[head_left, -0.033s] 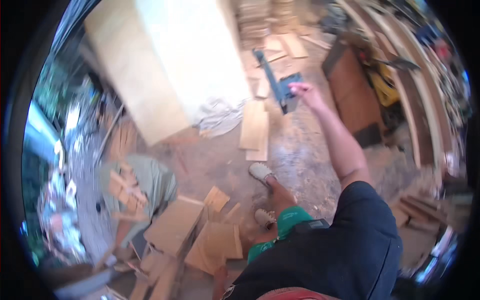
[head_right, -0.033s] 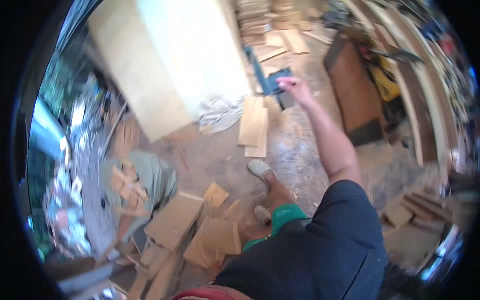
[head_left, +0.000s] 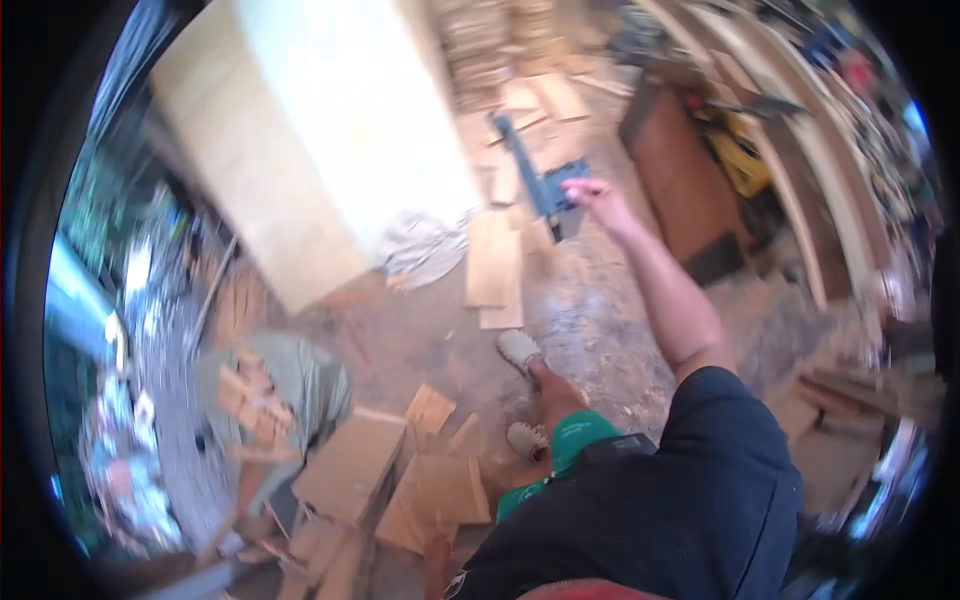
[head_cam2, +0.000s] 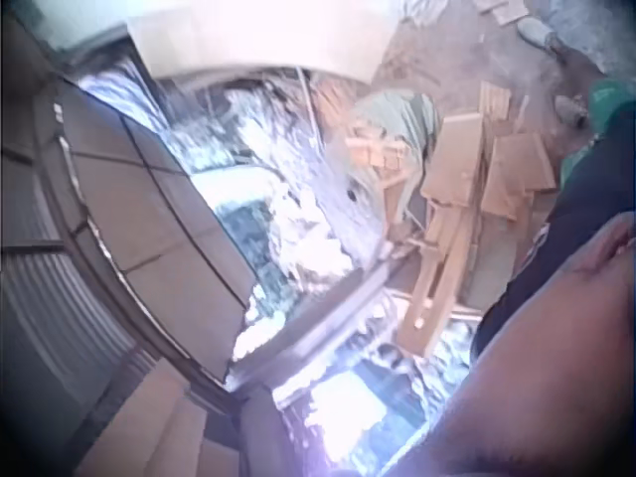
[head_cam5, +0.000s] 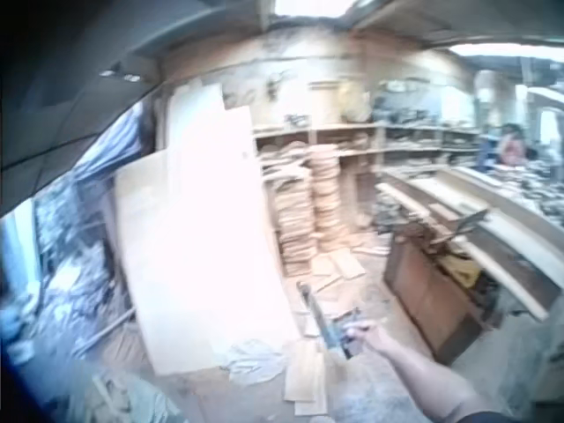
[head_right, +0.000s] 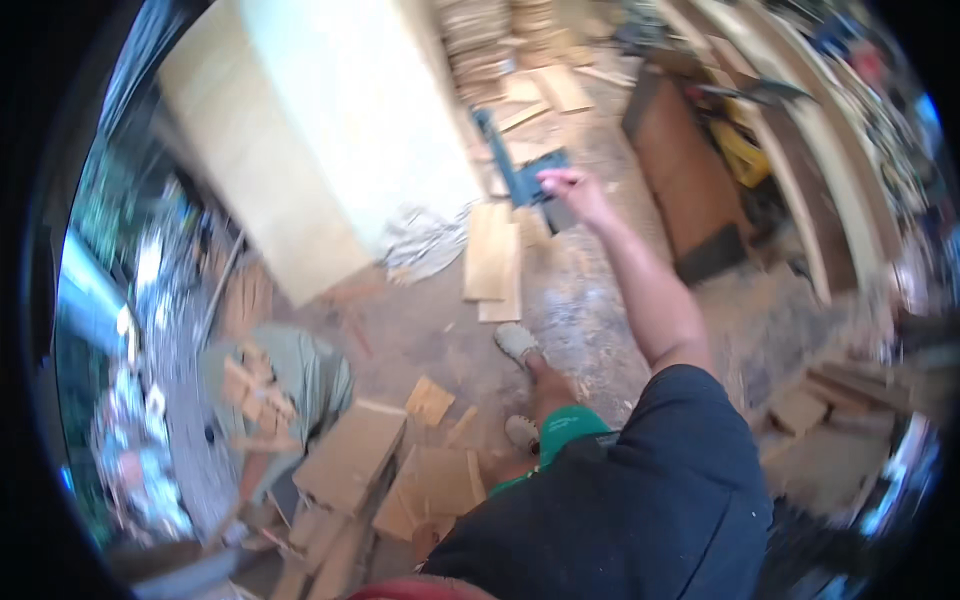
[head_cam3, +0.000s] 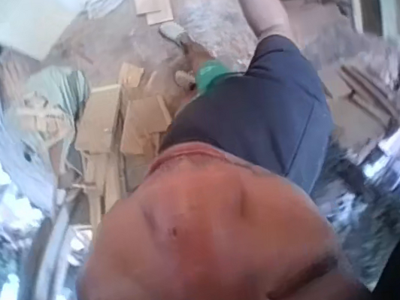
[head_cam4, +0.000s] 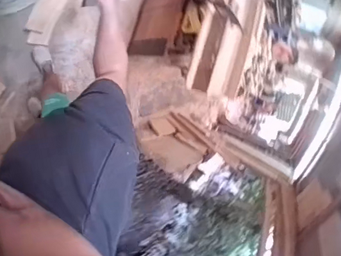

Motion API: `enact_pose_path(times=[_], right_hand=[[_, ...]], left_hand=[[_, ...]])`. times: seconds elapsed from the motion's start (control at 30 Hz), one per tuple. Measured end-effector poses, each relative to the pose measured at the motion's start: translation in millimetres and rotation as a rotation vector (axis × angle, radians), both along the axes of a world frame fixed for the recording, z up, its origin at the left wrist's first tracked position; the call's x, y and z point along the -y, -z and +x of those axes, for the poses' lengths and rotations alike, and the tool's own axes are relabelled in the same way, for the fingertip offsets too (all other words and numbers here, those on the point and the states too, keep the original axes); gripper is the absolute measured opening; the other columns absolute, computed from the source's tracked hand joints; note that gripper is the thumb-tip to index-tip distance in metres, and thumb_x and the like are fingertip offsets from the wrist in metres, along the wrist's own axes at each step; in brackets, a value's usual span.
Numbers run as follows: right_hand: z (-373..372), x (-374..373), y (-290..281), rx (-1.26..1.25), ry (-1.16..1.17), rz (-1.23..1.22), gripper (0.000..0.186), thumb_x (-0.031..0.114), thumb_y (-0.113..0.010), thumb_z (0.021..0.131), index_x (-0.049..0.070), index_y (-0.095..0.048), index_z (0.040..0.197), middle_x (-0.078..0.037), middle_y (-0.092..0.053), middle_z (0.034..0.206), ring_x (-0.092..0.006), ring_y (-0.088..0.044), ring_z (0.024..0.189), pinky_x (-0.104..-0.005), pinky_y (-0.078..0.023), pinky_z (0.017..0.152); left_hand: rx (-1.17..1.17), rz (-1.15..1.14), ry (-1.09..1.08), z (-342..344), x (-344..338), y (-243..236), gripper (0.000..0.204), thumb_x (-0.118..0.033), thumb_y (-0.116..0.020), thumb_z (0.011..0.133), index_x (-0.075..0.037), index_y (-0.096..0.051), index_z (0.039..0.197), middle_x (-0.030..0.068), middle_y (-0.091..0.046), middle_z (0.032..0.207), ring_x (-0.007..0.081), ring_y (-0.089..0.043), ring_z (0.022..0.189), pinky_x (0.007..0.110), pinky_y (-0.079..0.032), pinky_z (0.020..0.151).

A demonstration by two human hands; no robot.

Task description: The person carries a wooden board to a table saw, cuts it into small blocks using a crosscut sled on the table saw, and stacks the cut wooden blocks on the sled by hand.

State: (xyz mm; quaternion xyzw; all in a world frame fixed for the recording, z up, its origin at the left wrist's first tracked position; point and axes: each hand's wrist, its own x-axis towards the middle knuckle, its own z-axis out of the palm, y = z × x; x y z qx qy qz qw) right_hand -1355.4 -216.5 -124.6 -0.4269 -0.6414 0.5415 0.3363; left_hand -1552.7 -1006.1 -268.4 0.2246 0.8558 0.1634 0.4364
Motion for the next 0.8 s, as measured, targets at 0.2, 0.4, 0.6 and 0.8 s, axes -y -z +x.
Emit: enact_pose_path(times=[0.2,0.4,0.6,0.8], right_hand=[[202,150,-38,-0.147,0.318,-0.149,0.022,0.014,-0.067,0.093,0.008,-0.072,0.113,-0.004,-0.072,0.103,-0.0103,-0.063,0.093,-0.0280,-0.050,0.089],[393,278,-7,-0.152,0.864,-0.223,0.020,0.015,-0.068,0.092,0.008,-0.074,0.110,-0.005,-0.072,0.098,-0.0119,-0.063,0.088,-0.0285,-0.052,0.080],[572,407,-5,-0.249,1.381,-0.204,0.020,0.008,-0.068,0.091,0.005,-0.073,0.110,-0.006,-0.071,0.103,-0.0125,-0.062,0.095,-0.0271,-0.049,0.084],[736,454,-9,-0.293,1.856,-0.092,0.024,0.012,-0.068,0.091,0.007,-0.072,0.114,-0.003,-0.071,0.108,-0.0134,-0.062,0.100,-0.0283,-0.046,0.091]], left_hand=[[-0.060,0.072,0.442,-84,-93,-15,0.032,-0.033,-0.049,0.097,-0.004,-0.063,0.092,0.0043,-0.052,0.060,0.0216,-0.055,0.055,0.041,-0.046,0.052],[-0.038,-0.084,0.722,-42,-251,-12,0.031,-0.033,-0.053,0.096,-0.004,-0.063,0.090,0.0035,-0.054,0.061,0.0183,-0.055,0.054,0.037,-0.046,0.051],[0.014,-0.016,0.978,112,-422,-2,0.030,-0.033,-0.056,0.095,-0.004,-0.064,0.089,0.0026,-0.055,0.063,0.0150,-0.055,0.053,0.033,-0.046,0.051],[0.299,0.047,1.119,365,-535,-43,0.030,-0.033,-0.059,0.095,-0.004,-0.064,0.092,0.0011,-0.054,0.064,0.0119,-0.053,0.054,0.029,-0.045,0.051]])
